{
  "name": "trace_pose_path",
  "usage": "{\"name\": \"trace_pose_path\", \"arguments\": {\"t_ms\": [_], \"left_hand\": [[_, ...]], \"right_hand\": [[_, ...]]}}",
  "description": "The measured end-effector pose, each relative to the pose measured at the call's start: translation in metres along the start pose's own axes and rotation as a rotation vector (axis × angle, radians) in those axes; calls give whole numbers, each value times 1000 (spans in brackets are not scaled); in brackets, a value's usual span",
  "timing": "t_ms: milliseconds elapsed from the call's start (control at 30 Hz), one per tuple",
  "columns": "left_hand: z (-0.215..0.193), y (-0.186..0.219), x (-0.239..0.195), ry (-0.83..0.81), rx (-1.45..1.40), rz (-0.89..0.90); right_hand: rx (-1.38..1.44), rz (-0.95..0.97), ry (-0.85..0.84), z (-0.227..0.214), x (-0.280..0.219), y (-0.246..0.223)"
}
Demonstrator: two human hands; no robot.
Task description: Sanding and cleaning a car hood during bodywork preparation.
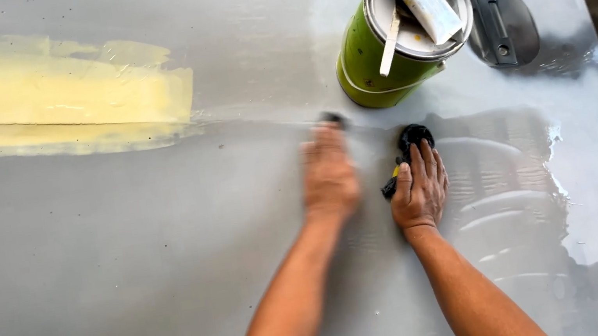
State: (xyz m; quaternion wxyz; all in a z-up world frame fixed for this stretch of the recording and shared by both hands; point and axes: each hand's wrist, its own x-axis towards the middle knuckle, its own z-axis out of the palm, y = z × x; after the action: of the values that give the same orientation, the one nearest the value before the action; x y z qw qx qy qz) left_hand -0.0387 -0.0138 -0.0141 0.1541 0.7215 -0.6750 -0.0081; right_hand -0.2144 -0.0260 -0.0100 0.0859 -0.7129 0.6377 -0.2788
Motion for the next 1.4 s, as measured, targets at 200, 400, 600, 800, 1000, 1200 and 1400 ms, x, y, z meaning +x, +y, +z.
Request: {"name": "trace_pose_path", "arguments": {"t_ms": [200,400,600,800,1000,1200,1400], "left_hand": [[-2,21,5,-182,-87,201],[-75,-115,-62,-11,-119,-366],[-94,-134,-120,68,-64,-456],[-92,-165,-158,102,14,-514],[-100,-166,-161,101,-22,-518],[-85,-136,-132,-51,-87,-397],[-48,-24,-102,-83,-156,-31]], "right_hand": [[-12,15,4,2,0,6],[-109,-2,-20,6,3,-5],[-101,-233,-239,86,21,-141],[-24,-671,-521,153,4,-278],[132,-626,-553,76,-46,-250],[-78,-233,-153,8,-48,-47],[-167,78,92,-12,-79,31]]}}
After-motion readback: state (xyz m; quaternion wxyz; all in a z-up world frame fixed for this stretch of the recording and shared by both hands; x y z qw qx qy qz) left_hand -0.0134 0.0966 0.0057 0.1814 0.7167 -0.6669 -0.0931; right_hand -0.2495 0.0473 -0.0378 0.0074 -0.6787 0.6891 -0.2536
